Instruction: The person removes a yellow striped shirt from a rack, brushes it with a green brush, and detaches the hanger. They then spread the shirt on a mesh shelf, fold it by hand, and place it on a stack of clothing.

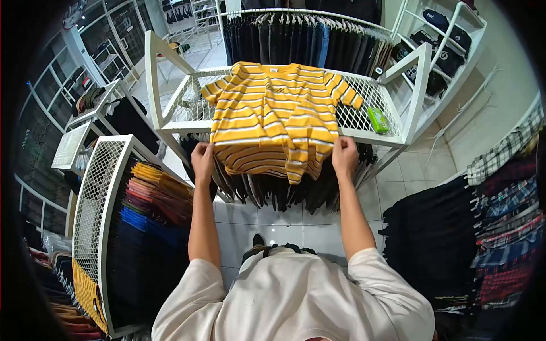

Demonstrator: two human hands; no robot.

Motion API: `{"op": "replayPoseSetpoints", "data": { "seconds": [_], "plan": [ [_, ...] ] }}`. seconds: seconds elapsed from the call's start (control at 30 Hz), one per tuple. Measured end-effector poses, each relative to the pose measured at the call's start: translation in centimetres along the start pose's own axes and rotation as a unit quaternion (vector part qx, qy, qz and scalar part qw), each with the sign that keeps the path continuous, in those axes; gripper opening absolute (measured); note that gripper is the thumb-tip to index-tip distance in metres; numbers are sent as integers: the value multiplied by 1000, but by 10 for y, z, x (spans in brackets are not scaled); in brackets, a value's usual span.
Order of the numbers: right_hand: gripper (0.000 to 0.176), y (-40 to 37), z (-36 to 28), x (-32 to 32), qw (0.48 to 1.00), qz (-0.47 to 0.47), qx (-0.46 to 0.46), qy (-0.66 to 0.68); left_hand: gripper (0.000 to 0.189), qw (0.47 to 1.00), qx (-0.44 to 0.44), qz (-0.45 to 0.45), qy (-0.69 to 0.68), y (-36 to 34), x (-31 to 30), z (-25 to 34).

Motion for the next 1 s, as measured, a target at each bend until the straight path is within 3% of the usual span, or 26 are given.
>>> {"op": "replayPoseSetpoints", "data": {
  "seconds": [0.1, 0.2, 0.3, 0.4, 0.43, 0.47, 0.53, 0.6, 0.7, 0.8, 1.0],
  "plan": [
    [19, -10, 15, -7, 999, 0, -18, 33, 24, 999, -31, -5, 22, -7, -14, -15],
    [19, 4, 0, -9, 998, 12, -24, 51, 24, 995, -1, 11, 103, 5, -10, -3],
    [15, 42, -25, 4, 992, 20, -112, 58, 27, 977, 104, 51, 178, 38, 10, 31],
    [11, 91, -41, 32, 982, 9, -184, 30, 31, 961, 180, 11, 209, 85, 50, 71],
    [9, 109, -43, 45, 987, -26, -158, 18, 31, 961, 187, -7, 203, 106, 65, 74],
    [9, 126, -52, 57, 976, -19, -216, -7, 29, 953, 179, -24, 243, 128, 82, 74],
    [11, 163, -51, 91, 971, -63, -232, -15, 28, 921, 260, -82, 278, 159, 116, 91],
    [13, 197, -43, 122, 972, -81, -216, -45, 31, 916, 265, -96, 285, 203, 142, 77],
    [17, 232, -33, 171, 939, -131, -286, -138, 41, 904, 230, -73, 352, 243, 167, 71],
    [22, 251, -31, 199, 925, -167, -267, -214, 44, 903, 237, -81, 350, 270, 183, 61],
    [19, 255, -28, 221, 905, -215, -248, -269, 37, 879, 233, -147, 390, 287, 197, 51]
  ]
}}
Point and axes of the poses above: each hand's wrist, its own y-axis towards the middle knuckle, its own x-axis out of the palm, z = x × y, the point moved 8 cm from there along y, towards the middle knuckle, and after that the axes turned 8 degrees about -x, right-handed, at the moved point
